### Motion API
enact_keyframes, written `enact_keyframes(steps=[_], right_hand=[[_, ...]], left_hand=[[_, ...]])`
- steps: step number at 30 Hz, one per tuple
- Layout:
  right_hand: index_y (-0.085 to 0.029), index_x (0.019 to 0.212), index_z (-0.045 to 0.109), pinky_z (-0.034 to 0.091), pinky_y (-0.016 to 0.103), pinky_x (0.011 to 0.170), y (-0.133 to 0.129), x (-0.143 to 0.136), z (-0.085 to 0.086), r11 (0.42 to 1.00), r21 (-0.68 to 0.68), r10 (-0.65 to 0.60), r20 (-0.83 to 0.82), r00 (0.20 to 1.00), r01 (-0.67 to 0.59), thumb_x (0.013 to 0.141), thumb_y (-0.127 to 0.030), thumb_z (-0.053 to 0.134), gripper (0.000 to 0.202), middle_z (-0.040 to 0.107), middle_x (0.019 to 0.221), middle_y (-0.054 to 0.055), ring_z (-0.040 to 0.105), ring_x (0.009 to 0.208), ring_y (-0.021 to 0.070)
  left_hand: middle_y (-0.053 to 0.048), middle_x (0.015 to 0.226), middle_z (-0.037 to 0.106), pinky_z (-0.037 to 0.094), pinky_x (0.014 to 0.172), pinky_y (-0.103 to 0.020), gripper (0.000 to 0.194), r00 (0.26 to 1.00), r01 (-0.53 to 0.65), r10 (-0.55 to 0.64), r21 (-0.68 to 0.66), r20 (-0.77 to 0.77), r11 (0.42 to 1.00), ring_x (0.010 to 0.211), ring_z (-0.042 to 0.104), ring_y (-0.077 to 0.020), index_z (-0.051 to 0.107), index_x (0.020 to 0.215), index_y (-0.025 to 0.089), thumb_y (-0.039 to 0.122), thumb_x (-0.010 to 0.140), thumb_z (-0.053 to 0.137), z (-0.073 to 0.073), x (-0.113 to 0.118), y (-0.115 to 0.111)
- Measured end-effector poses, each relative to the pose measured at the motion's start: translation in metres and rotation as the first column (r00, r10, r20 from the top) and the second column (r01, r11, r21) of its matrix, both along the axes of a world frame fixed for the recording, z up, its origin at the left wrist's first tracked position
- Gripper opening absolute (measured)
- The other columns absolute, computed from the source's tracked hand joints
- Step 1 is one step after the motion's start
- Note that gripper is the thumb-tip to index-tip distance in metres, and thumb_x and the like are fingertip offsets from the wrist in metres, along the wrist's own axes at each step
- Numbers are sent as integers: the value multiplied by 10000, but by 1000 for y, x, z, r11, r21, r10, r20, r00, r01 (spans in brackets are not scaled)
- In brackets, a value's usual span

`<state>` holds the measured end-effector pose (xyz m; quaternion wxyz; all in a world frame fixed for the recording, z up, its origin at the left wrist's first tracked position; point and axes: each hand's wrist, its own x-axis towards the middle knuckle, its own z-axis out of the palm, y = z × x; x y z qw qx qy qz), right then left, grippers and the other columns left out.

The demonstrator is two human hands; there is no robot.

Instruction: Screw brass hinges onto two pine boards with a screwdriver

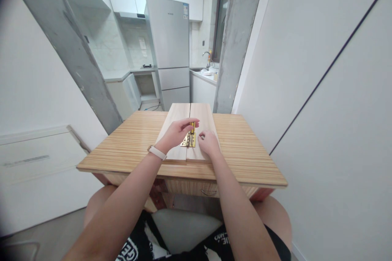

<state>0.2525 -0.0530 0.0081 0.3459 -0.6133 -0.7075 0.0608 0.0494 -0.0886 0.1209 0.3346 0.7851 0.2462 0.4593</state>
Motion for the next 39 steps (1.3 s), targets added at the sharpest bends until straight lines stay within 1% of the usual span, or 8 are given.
enact_keyframes(steps=[4,11,16,22,25,31,36,39], right_hand=[[-214,928,774,439,330,975,2,1,-2,1000,-3,-9,14,1000,9,899,-257,616,167,753,1011,75,628,1025,227],[-215,930,772,433,328,974,1,-1,-3,1000,8,-9,3,1000,9,900,-250,611,167,760,998,69,628,1027,228],[-215,913,765,436,320,966,3,-1,-4,1000,16,-6,7,1000,6,904,-258,609,162,756,989,63,627,1020,220],[-215,905,761,434,326,961,3,-1,-4,999,39,-9,11,1000,9,900,-252,614,153,756,977,62,632,1011,223],[-214,914,764,439,321,957,2,-1,-4,999,39,-5,2,1000,5,900,-248,610,159,756,985,66,631,1009,221],[-218,912,766,441,322,961,3,1,-4,1000,20,7,-16,1000,-6,892,-242,622,147,755,1000,68,628,1018,225],[-220,913,766,439,324,963,3,1,-4,1000,19,6,-21,1000,-6,898,-246,616,153,758,992,63,624,1016,226],[-216,917,768,437,324,959,3,1,-5,1000,19,0,-15,1000,0,900,-247,617,155,758,1000,67,622,1021,227]], left_hand=[[-72,1111,795,615,923,-334,308,994,-83,87,-51,67,995,1022,751,-190,757,1239,222,201,956,636,-4,1,3],[-39,1006,747,620,761,-281,209,969,-247,243,101,48,964,845,695,-151,770,1078,233,283,876,785,-1,1,3],[-70,1189,752,636,887,-327,269,985,-169,164,120,49,978,982,727,-173,744,1221,243,275,958,698,-3,3,0],[-53,1147,787,624,928,-344,261,984,-174,176,145,-1,974,994,753,-191,751,1227,251,246,981,664,-5,2,-1],[-67,1228,775,611,978,-356,319,990,-127,135,147,-41,981,1089,747,-203,730,1293,249,219,998,614,-2,0,-2],[-64,1533,598,446,1227,-442,429,997,-45,55,178,-52,983,1434,559,-224,677,1383,252,139,1025,469,5,-2,-3],[-78,1246,771,581,1048,-380,377,998,-60,60,87,-5,994,1171,724,-207,717,1303,221,113,999,521,3,2,-2],[-72,1166,784,611,958,-333,336,993,-106,103,45,62,993,1084,741,-189,739,1247,212,111,965,585,0,3,0]])
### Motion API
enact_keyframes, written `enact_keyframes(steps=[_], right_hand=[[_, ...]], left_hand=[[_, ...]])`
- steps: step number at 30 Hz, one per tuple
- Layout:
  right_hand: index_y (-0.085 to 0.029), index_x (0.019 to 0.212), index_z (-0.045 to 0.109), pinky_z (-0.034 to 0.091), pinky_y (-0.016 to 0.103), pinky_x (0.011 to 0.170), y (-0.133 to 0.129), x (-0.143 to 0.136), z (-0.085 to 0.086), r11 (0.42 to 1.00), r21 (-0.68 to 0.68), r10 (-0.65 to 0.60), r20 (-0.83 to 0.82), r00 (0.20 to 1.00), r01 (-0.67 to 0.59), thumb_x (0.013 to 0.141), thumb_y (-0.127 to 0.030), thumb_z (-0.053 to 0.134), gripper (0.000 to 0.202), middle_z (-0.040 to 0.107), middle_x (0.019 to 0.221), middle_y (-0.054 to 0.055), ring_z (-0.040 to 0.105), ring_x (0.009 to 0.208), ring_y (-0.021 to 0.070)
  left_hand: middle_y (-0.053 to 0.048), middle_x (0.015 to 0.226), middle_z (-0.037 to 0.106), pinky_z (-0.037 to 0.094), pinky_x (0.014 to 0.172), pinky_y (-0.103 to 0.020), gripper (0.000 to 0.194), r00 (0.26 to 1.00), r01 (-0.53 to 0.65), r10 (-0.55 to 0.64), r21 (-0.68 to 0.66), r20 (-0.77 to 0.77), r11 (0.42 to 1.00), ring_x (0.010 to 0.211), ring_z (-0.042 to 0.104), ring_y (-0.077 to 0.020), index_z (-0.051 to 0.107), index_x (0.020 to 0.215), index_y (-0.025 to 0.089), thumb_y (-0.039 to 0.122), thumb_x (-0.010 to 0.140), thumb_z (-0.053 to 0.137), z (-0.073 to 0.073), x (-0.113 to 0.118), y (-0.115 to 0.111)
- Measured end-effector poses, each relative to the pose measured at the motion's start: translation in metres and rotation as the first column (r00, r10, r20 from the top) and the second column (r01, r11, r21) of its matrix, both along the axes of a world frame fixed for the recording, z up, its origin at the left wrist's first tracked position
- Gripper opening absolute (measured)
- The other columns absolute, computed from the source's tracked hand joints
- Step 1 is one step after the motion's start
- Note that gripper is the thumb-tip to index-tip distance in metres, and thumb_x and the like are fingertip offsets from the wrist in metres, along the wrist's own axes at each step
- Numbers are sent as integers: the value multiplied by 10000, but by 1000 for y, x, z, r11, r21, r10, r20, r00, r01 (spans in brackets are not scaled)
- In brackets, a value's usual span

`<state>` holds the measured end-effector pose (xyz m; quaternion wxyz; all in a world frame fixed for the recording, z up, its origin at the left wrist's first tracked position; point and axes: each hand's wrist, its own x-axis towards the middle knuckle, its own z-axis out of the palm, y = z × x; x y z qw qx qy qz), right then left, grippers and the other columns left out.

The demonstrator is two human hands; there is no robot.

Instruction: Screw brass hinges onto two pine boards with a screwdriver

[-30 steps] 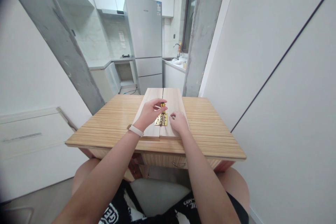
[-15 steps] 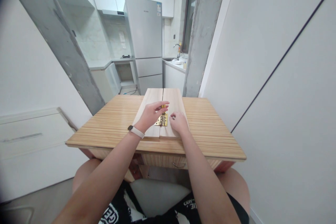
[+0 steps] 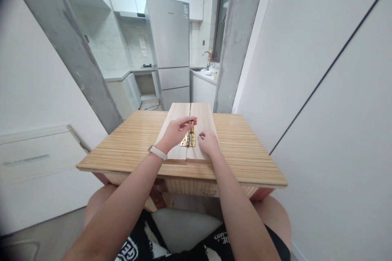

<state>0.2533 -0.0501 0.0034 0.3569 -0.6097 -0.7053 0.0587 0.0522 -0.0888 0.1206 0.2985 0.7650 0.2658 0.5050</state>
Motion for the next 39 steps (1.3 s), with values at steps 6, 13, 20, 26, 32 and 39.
enact_keyframes(steps=[6,13,20,26,32,39], right_hand=[[-216,919,772,430,329,969,0,-1,-1,1000,-1,-15,9,1000,15,899,-240,623,152,760,995,65,620,1027,228],[-212,914,770,435,326,974,-1,-1,1,1000,-1,0,6,1000,0,901,-239,617,156,761,990,69,630,1018,222],[-207,915,776,434,322,970,-1,0,0,1000,0,1,9,1000,-1,895,-223,614,164,766,1003,69,634,1019,223],[-214,916,776,431,319,970,-1,1,0,1000,-2,-5,8,1000,5,896,-234,615,163,767,1004,65,631,1030,225],[-215,912,765,434,322,965,0,-1,0,1000,-3,-7,9,1000,7,901,-249,611,158,762,1002,63,633,1024,223],[-216,902,759,448,319,941,0,-1,1,1000,-4,9,9,1000,-9,901,-262,606,160,752,987,65,628,992,218]], left_hand=[[-53,1060,748,618,752,-271,217,985,-170,168,51,39,984,851,710,-143,741,1088,204,186,874,770,-2,1,5],[-50,1087,683,630,747,-245,227,990,-139,141,101,-18,985,894,688,-133,767,1132,246,198,912,735,2,-1,-2],[-96,1343,718,583,1042,-363,365,997,19,-15,59,-70,998,1245,677,-215,689,1366,238,224,1034,538,-2,-7,3],[-94,1210,777,573,1050,-374,359,999,51,-51,-24,-7,998,1162,726,-205,690,1339,199,183,1015,536,-3,-5,3],[-52,1057,750,614,793,-287,241,994,-108,109,40,-15,993,881,714,-154,724,1142,210,190,901,722,-1,1,3],[-78,1134,752,630,919,-361,251,996,-85,83,90,22,992,986,741,-182,674,1191,221,219,942,710,-4,6,-2]])
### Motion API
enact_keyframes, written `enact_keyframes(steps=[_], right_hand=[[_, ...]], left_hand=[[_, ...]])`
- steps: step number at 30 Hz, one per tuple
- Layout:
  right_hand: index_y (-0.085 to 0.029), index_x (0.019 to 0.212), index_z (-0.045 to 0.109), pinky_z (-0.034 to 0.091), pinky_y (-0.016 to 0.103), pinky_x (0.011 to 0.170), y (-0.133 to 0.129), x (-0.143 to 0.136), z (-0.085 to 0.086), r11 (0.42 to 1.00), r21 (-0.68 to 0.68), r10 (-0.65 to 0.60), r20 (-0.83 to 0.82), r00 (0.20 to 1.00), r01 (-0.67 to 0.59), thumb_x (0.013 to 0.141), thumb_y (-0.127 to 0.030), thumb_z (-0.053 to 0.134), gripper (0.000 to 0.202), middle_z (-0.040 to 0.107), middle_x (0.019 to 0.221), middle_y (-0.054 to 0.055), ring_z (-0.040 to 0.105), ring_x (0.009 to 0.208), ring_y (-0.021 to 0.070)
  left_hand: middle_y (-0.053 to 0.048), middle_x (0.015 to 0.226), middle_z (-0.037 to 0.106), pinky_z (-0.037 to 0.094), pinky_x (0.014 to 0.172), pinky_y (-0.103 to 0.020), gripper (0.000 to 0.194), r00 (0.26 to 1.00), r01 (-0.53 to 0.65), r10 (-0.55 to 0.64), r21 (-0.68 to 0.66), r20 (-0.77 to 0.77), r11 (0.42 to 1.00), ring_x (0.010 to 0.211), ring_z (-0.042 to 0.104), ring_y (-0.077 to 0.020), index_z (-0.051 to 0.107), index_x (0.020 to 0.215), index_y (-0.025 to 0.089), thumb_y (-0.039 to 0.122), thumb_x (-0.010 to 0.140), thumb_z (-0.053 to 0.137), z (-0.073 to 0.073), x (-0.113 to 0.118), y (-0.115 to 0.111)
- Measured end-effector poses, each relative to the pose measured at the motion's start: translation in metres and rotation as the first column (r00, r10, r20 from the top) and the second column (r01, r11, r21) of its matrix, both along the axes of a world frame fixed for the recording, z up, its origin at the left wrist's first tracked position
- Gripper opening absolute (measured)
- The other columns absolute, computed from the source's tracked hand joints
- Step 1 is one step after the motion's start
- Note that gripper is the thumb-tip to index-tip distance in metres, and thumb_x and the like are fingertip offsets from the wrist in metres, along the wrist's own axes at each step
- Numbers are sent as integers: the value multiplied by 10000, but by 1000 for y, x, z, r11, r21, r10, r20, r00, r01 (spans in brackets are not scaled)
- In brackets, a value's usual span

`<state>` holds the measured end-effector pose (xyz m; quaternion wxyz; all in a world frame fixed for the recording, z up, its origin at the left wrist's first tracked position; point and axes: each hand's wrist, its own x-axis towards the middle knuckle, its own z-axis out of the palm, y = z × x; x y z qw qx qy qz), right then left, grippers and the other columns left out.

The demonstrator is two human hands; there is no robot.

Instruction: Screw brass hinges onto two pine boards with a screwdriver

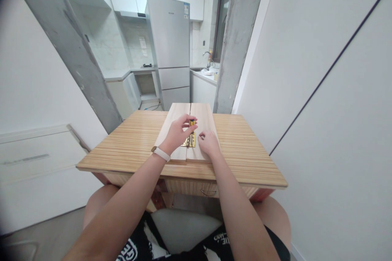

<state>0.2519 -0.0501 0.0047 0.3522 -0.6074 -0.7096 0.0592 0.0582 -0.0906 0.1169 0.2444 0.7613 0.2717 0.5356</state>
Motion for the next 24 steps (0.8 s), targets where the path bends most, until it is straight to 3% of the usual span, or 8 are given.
enact_keyframes(steps=[2,7,13,19,24], right_hand=[[-216,893,756,445,322,943,0,-1,1,1000,6,-7,1,1000,7,902,-260,602,161,751,985,65,627,994,218],[-212,914,760,437,330,968,-1,-1,3,1000,4,-6,4,1000,6,898,-240,607,156,760,1003,67,631,1015,223],[-207,913,770,446,323,979,-1,0,2,1000,10,-6,-13,1000,6,893,-238,618,156,760,990,69,635,1014,223],[-217,914,775,439,328,981,0,0,0,1000,-6,-22,-1,1000,22,889,-236,624,154,760,994,64,631,1029,226],[-216,898,767,436,325,964,-1,0,0,1000,-1,-18,6,1000,18,900,-240,614,154,765,1004,69,634,1017,224]], left_hand=[[-69,1129,769,630,948,-368,299,999,52,-52,-28,-3,998,1009,754,-183,661,1262,239,201,966,672,-1,0,-3],[-51,1182,775,635,960,-354,227,999,30,-31,-17,-26,999,1035,750,-180,732,1185,236,216,971,658,1,-4,-4],[-74,1269,758,609,983,-354,366,995,27,-29,-26,-98,999,1075,740,-185,692,1328,226,153,1009,530,2,-8,0],[-88,1168,772,603,986,-360,319,995,96,-95,-88,9,991,1105,739,-189,682,1274,205,132,994,546,-1,-5,4],[-62,1089,742,615,872,-313,262,1000,-25,25,-34,-5,999,972,723,-167,696,1166,214,119,928,645,2,-4,4]])
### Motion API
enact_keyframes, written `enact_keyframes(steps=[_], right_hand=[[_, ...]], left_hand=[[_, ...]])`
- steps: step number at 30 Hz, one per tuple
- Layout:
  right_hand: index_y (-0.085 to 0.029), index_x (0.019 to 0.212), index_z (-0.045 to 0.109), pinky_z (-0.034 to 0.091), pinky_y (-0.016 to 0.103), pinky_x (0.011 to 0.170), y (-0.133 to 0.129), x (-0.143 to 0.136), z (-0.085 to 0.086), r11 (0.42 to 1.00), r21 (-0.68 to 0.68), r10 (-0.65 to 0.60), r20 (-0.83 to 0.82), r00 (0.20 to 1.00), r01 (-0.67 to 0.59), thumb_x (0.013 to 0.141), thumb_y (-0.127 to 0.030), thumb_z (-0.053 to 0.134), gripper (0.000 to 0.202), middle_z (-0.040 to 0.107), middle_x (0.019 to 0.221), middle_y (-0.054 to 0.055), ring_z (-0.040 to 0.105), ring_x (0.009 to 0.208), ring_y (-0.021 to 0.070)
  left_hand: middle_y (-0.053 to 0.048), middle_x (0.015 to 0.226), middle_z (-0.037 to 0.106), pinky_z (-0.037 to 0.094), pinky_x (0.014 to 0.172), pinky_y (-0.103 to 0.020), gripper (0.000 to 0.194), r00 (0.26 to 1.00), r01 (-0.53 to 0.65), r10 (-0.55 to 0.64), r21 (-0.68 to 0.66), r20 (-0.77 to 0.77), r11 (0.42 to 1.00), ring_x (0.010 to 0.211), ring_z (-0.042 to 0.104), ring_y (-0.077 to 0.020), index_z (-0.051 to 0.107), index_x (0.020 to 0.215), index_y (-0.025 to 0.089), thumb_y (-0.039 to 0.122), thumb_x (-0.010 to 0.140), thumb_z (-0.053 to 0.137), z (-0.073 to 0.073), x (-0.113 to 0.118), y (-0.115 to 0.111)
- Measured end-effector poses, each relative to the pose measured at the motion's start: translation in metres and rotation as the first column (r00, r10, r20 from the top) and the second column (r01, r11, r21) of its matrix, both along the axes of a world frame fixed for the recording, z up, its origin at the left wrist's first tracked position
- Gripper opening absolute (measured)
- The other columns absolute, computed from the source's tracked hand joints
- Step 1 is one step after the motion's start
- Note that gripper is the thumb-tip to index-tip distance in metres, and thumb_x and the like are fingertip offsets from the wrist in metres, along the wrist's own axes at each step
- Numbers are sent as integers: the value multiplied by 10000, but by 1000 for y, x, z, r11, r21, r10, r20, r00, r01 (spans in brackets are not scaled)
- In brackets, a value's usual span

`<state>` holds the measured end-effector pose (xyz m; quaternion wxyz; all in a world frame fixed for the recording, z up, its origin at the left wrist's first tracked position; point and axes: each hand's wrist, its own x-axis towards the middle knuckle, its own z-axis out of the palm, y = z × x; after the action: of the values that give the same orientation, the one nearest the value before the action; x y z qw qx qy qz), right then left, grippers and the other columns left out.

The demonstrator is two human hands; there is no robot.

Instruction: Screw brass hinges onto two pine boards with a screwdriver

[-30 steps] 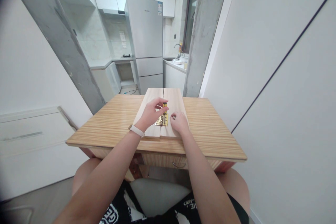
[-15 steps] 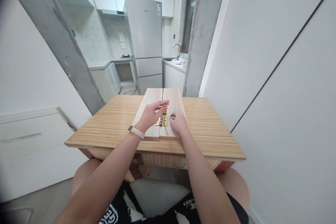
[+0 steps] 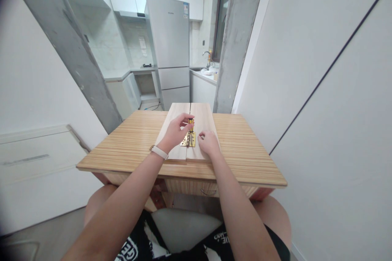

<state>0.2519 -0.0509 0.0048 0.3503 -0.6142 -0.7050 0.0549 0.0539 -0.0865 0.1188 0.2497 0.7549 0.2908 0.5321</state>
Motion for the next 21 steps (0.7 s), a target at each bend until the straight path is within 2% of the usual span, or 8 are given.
enact_keyframes(steps=[3,5,10,12,17,21], right_hand=[[-214,901,766,435,325,964,-1,-1,0,1000,-1,-11,-2,1000,11,899,-241,621,147,767,1011,71,634,1019,225],[-214,909,767,436,326,966,-1,-1,1,1000,-1,-15,-1,1000,15,900,-239,620,149,767,1013,70,636,1019,225],[-219,914,770,446,322,958,-2,0,2,1000,-8,5,4,1000,-5,904,-245,612,160,768,1004,67,640,1009,223],[-218,917,772,446,324,961,-2,0,2,1000,-3,4,9,1000,-4,902,-243,613,161,768,1007,71,640,1017,225],[-219,915,776,442,328,978,-1,0,1,1000,3,-5,12,1000,5,891,-228,618,160,763,1003,69,636,1036,227],[-220,901,772,441,330,978,1,0,-1,1000,5,-4,8,1000,4,895,-232,613,160,763,998,69,638,1037,227]], left_hand=[[-56,1058,710,609,881,-321,209,997,-68,70,65,-16,996,923,697,-158,712,1112,216,139,922,670,1,-1,0],[-59,1074,706,612,906,-334,194,998,-61,62,79,-13,995,932,698,-159,727,1104,216,156,926,678,1,-2,0],[-89,1328,706,576,1069,-385,285,994,112,-112,30,-6,993,1267,662,-206,724,1215,233,153,983,580,0,-2,1],[-96,1355,706,554,1103,-403,318,990,141,-141,2,-10,990,1310,648,-211,710,1255,230,145,1004,534,-1,-2,2],[-88,1163,776,599,1000,-373,286,991,135,-134,-65,25,989,1104,743,-189,696,1244,204,156,1003,550,-3,-1,4],[-77,1131,762,625,901,-335,218,998,37,-35,-38,60,999,1008,742,-173,708,1142,202,137,952,624,-4,0,4]])
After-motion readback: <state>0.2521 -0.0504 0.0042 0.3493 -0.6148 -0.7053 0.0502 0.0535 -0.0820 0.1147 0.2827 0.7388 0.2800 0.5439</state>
